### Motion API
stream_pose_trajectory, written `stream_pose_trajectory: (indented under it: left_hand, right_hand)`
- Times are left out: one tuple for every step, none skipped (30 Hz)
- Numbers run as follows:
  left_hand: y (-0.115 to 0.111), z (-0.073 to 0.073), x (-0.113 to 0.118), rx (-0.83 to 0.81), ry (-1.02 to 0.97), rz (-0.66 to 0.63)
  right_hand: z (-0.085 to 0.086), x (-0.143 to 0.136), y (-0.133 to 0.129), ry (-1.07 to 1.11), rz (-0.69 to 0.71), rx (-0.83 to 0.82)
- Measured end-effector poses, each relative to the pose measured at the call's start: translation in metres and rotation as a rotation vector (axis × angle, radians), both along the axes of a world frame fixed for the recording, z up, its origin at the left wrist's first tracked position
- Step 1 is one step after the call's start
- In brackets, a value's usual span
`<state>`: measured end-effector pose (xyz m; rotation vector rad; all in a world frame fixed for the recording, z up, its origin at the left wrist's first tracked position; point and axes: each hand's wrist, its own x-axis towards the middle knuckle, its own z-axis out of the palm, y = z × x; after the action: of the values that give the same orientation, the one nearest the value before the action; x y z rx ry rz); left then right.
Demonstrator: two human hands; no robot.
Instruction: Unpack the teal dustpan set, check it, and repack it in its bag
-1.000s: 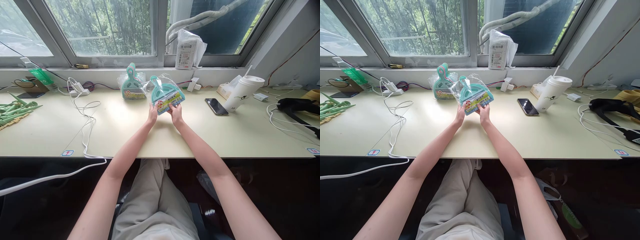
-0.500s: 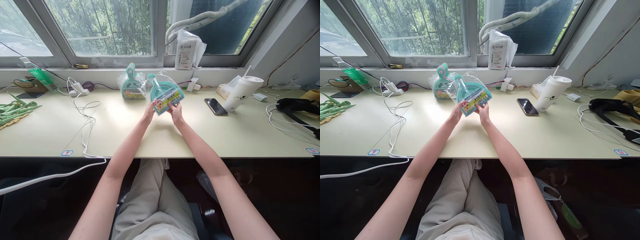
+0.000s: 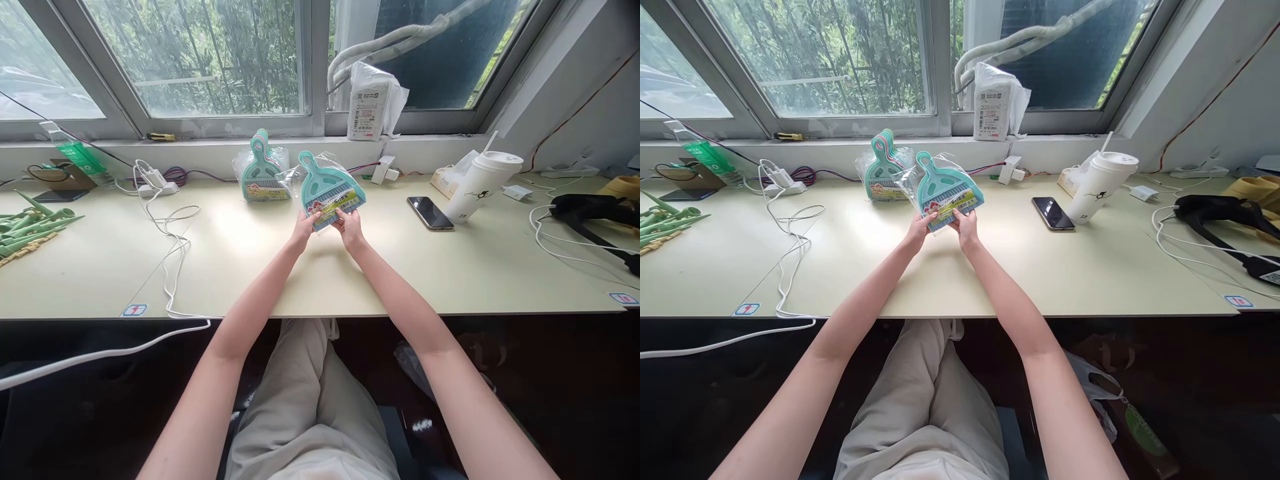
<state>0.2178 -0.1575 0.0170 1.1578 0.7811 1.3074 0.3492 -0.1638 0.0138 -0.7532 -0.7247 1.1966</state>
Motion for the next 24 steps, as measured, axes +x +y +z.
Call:
stream_pose_trajectory:
  left_hand:
    - [0.0,0.0,0.0,0.004,0.004,0.001]
    - [0.001,0.0,-0.001,0.006,0.006,-0.002]
    - [0.002,-0.001,-0.001,0.008,0.005,-0.005]
    - [0.004,-0.002,-0.002,0.013,0.002,-0.013]
    - [0.005,-0.002,-0.003,0.02,-0.002,-0.025]
    - [0.006,-0.003,-0.003,0.03,-0.007,-0.041]
    - [0.006,-0.003,-0.004,0.038,-0.006,-0.06]
    - [0.006,-0.003,-0.005,0.043,0.002,-0.082]
    - [0.006,-0.002,-0.006,0.042,0.018,-0.103]
    - [0.005,-0.002,-0.006,0.038,0.037,-0.121]
    - [0.003,-0.001,-0.007,0.035,0.057,-0.135]
    - [0.001,-0.001,-0.006,0.035,0.072,-0.148]
    - [0.0,-0.001,-0.006,0.038,0.082,-0.161]
    - [-0.002,0.0,-0.006,0.045,0.088,-0.171]
    - [-0.003,0.0,-0.005,0.052,0.091,-0.182]
    - [-0.004,0.0,-0.005,0.058,0.092,-0.19]
    - [-0.005,0.0,-0.005,0.062,0.091,-0.196]
    - [-0.005,0.0,-0.005,0.063,0.087,-0.199]
    - [-0.005,0.0,-0.005,0.062,0.083,-0.2]
    - [-0.005,0.0,-0.006,0.06,0.078,-0.199]
    - [-0.005,0.001,-0.006,0.057,0.074,-0.197]
    - [-0.004,0.001,-0.006,0.055,0.073,-0.195]
    - [-0.004,0.001,-0.006,0.053,0.075,-0.194]
    - [-0.005,0.001,-0.006,0.051,0.079,-0.195]
  right_hand:
    - [0.001,0.0,0.0,-0.005,0.005,-0.016]
    - [0.002,0.001,0.0,-0.013,0.005,-0.032]
    - [0.003,0.002,0.001,-0.022,0.0,-0.044]
    - [0.004,0.004,0.001,-0.029,-0.011,-0.056]
    - [0.004,0.006,0.003,-0.032,-0.029,-0.067]
    - [0.004,0.009,0.004,-0.03,-0.053,-0.077]
    - [0.004,0.013,0.007,-0.02,-0.084,-0.09]
    - [0.003,0.016,0.009,-0.006,-0.118,-0.102]
    - [0.003,0.02,0.012,0.009,-0.152,-0.114]
    - [0.002,0.024,0.014,0.024,-0.182,-0.126]
    - [0.001,0.027,0.016,0.039,-0.207,-0.14]
    - [0.0,0.03,0.017,0.052,-0.225,-0.157]
    - [-0.001,0.032,0.018,0.064,-0.237,-0.173]
    - [-0.001,0.034,0.018,0.077,-0.246,-0.19]
    - [-0.001,0.034,0.018,0.091,-0.253,-0.207]
    - [-0.001,0.035,0.018,0.104,-0.259,-0.221]
    - [-0.002,0.035,0.018,0.115,-0.262,-0.23]
    - [-0.002,0.035,0.018,0.122,-0.262,-0.233]
    - [-0.003,0.035,0.018,0.126,-0.259,-0.231]
    - [-0.004,0.035,0.019,0.126,-0.254,-0.223]
    - [-0.005,0.035,0.02,0.118,-0.246,-0.211]
    - [-0.006,0.036,0.021,0.102,-0.235,-0.196]
    - [-0.007,0.037,0.022,0.081,-0.224,-0.18]
    - [-0.008,0.038,0.023,0.062,-0.214,-0.17]
